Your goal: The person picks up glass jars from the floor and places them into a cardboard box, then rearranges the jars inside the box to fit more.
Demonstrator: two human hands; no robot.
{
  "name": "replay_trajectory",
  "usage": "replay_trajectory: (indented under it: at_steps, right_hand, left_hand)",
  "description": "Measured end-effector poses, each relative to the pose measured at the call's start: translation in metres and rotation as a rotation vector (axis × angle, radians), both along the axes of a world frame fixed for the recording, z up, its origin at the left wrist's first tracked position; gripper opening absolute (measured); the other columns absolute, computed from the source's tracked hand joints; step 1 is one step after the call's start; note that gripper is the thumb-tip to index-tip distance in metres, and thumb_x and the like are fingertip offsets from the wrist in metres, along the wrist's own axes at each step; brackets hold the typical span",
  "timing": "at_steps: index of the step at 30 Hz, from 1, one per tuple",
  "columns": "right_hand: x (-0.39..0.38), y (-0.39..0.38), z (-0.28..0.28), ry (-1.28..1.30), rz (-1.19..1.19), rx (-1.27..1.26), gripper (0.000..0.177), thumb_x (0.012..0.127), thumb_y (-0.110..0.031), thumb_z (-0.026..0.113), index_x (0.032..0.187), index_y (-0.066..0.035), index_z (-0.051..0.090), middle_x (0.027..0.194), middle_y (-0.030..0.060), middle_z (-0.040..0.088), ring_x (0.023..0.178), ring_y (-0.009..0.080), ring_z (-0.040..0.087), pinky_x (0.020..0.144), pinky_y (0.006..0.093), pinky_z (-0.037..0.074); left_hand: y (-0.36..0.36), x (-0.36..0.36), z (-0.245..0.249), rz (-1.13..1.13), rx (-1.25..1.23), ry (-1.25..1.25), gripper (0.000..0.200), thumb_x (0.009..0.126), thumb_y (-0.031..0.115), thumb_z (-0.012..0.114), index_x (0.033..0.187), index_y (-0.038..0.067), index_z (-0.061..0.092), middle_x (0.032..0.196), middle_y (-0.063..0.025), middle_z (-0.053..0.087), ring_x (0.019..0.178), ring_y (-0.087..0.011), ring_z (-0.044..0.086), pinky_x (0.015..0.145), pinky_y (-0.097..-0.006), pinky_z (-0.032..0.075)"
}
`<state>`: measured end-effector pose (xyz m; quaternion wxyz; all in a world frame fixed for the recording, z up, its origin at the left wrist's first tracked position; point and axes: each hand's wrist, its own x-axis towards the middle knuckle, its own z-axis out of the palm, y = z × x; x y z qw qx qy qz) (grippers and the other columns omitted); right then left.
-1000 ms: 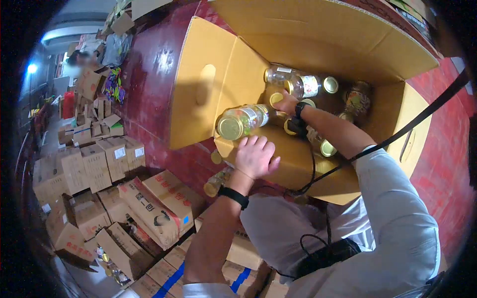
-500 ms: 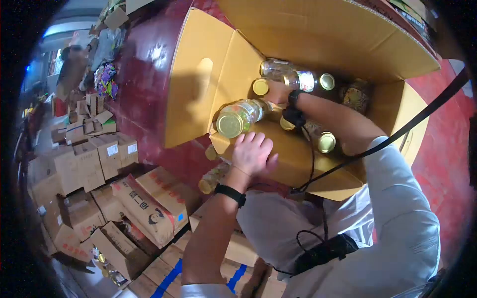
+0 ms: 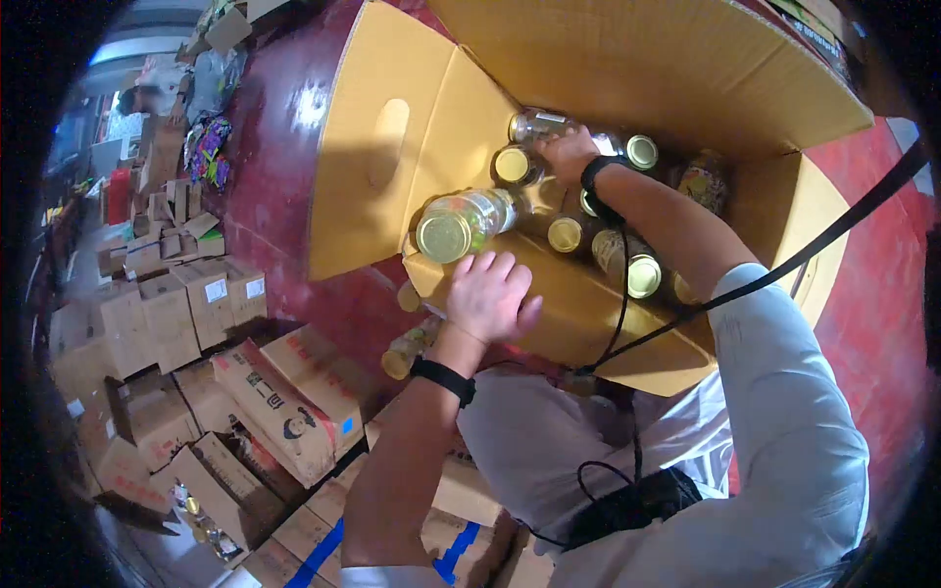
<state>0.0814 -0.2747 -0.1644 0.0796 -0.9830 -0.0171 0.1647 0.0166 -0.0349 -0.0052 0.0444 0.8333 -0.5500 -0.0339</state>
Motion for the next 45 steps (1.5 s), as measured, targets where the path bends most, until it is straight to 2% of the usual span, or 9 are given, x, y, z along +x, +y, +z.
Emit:
replay_trajectory:
  at_steps: [4,9,13,18,20,37,40,43,45]
  right_hand:
    - [0.004,-0.004,0.015,0.066,0.002,0.021,0.047,0.077,-0.025,0.066,0.122,-0.017,0.055,0.113,0.0105,0.065,0.107,0.0314,0.061,0.089,0.0513,0.044]
    - [0.014,-0.024,0.064,-0.293,-0.409,0.746,0.059,0.072,-0.034,0.074,0.120,-0.007,0.054,0.116,0.0171,0.063,0.107,0.0324,0.061,0.088,0.0429,0.049]
    - [0.013,0.002,0.073,-0.464,-0.172,1.065,0.070,0.071,-0.030,0.079,0.128,-0.003,0.049,0.116,0.0194,0.061,0.108,0.0344,0.059,0.094,0.0376,0.047]
    - [0.004,0.028,0.035,-0.337,-0.147,0.898,0.078,0.070,-0.026,0.081,0.135,-0.005,0.044,0.126,0.0210,0.056,0.116,0.0354,0.055,0.100,0.0401,0.043]
    - [0.008,0.038,0.021,-0.548,-0.124,0.901,0.081,0.069,-0.033,0.080,0.135,-0.006,0.043,0.128,0.0215,0.055,0.116,0.0365,0.055,0.100,0.0416,0.044]
    - [0.003,0.013,0.025,-0.414,-0.035,0.975,0.091,0.071,-0.036,0.081,0.141,0.000,0.034,0.139,0.0236,0.042,0.130,0.0372,0.041,0.110,0.0409,0.034]
    - [0.010,-0.013,0.014,-0.105,-0.380,1.284,0.082,0.078,-0.043,0.073,0.138,0.001,0.038,0.135,0.0244,0.047,0.126,0.0386,0.045,0.107,0.0411,0.037]
    - [0.021,-0.027,-0.005,-0.010,-0.390,0.551,0.065,0.082,-0.037,0.064,0.133,-0.001,0.046,0.127,0.0260,0.054,0.116,0.0413,0.053,0.099,0.0420,0.044]
    - [0.027,-0.016,-0.020,0.011,-0.378,0.441,0.063,0.082,-0.035,0.064,0.132,-0.001,0.046,0.127,0.0258,0.054,0.116,0.0409,0.053,0.099,0.0430,0.044]
  left_hand:
    - [0.001,-0.002,0.000,0.013,-0.031,0.021,0.029,0.073,0.044,0.059,0.072,0.015,0.054,0.078,-0.0039,0.051,0.078,-0.0227,0.052,0.070,-0.0391,0.039]
    - [0.001,-0.002,0.001,0.024,-0.044,0.041,0.029,0.073,0.044,0.059,0.071,0.015,0.054,0.077,-0.0041,0.051,0.077,-0.0232,0.052,0.069,-0.0395,0.039]
    - [0.002,0.000,0.001,0.013,-0.024,0.028,0.030,0.073,0.044,0.056,0.072,0.014,0.055,0.077,-0.0052,0.051,0.078,-0.0246,0.052,0.069,-0.0392,0.040]
    - [-0.001,0.002,0.000,0.010,-0.026,0.027,0.030,0.073,0.044,0.055,0.071,0.014,0.054,0.078,-0.0053,0.051,0.077,-0.0248,0.052,0.068,-0.0396,0.039]
    - [0.001,0.001,0.002,-0.003,-0.038,0.005,0.031,0.074,0.045,0.053,0.071,0.014,0.054,0.077,-0.0054,0.051,0.076,-0.0249,0.051,0.067,-0.0393,0.039]
    - [0.004,-0.001,0.003,0.003,-0.033,0.012,0.028,0.070,0.042,0.063,0.071,0.016,0.054,0.077,-0.0033,0.050,0.077,-0.0222,0.051,0.069,-0.0372,0.038]
    - [0.007,-0.003,0.004,0.008,-0.065,0.040,0.029,0.069,0.041,0.062,0.070,0.014,0.054,0.076,-0.0050,0.050,0.076,-0.0245,0.051,0.067,-0.0387,0.039]
    - [0.010,-0.004,0.005,0.017,-0.063,0.077,0.026,0.065,0.037,0.066,0.071,0.014,0.055,0.076,-0.0045,0.050,0.075,-0.0242,0.051,0.068,-0.0382,0.040]
    - [0.014,-0.005,0.005,0.029,-0.022,0.102,0.026,0.061,0.035,0.069,0.073,0.014,0.059,0.078,-0.0043,0.052,0.077,-0.0241,0.052,0.069,-0.0375,0.041]
